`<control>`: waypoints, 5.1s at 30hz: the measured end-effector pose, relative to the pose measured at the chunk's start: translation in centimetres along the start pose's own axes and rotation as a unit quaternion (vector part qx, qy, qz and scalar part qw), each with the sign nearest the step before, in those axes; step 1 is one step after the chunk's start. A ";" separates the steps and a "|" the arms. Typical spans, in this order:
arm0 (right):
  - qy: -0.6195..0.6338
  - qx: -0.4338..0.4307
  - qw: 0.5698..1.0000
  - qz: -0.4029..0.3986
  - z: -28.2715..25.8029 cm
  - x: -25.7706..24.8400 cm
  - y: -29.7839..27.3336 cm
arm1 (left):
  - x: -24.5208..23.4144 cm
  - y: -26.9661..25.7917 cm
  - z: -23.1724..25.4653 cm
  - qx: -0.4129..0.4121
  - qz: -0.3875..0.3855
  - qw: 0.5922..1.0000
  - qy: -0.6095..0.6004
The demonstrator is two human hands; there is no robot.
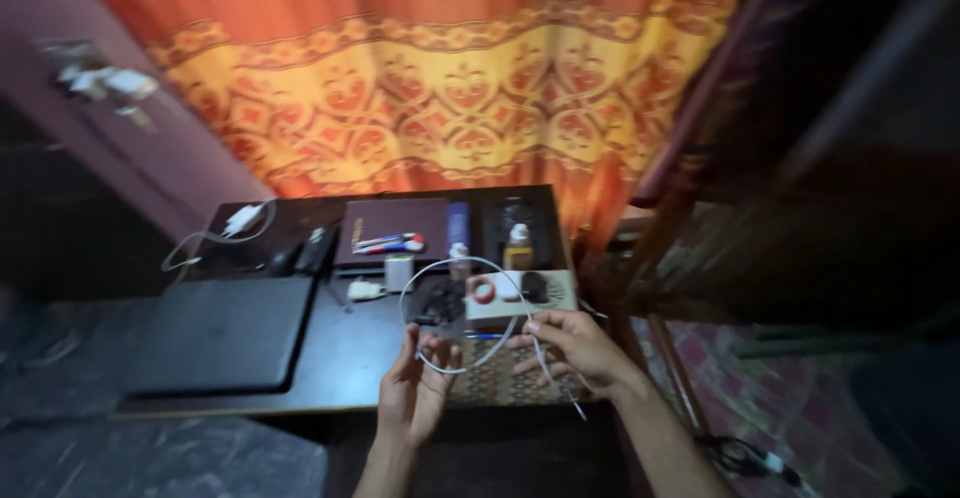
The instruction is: Organizing and tinkering with various electronic components, cables, and accessories on a desk and floor.
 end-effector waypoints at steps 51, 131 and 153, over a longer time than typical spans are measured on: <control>-0.202 -0.123 0.963 -0.129 -4.4 6.9 19.5 | 1.3 4.1 7.6 0.052 0.076 0.932 0.351; -0.268 -0.186 0.944 0.060 -3.4 18.3 29.7 | -4.3 9.5 25.4 -0.103 0.256 0.875 0.398; -0.151 -0.043 0.987 0.015 -3.3 19.3 29.3 | -4.4 11.9 27.5 -0.056 0.186 0.927 0.322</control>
Point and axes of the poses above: each hand's wrist, its own y-axis towards the middle knuckle, its own x-axis out of the palm, z = x × y, the point moved 5 cm from there along y, towards the middle knuckle, and after that the axes turned 14 degrees about -y, right-handed, at the moved point
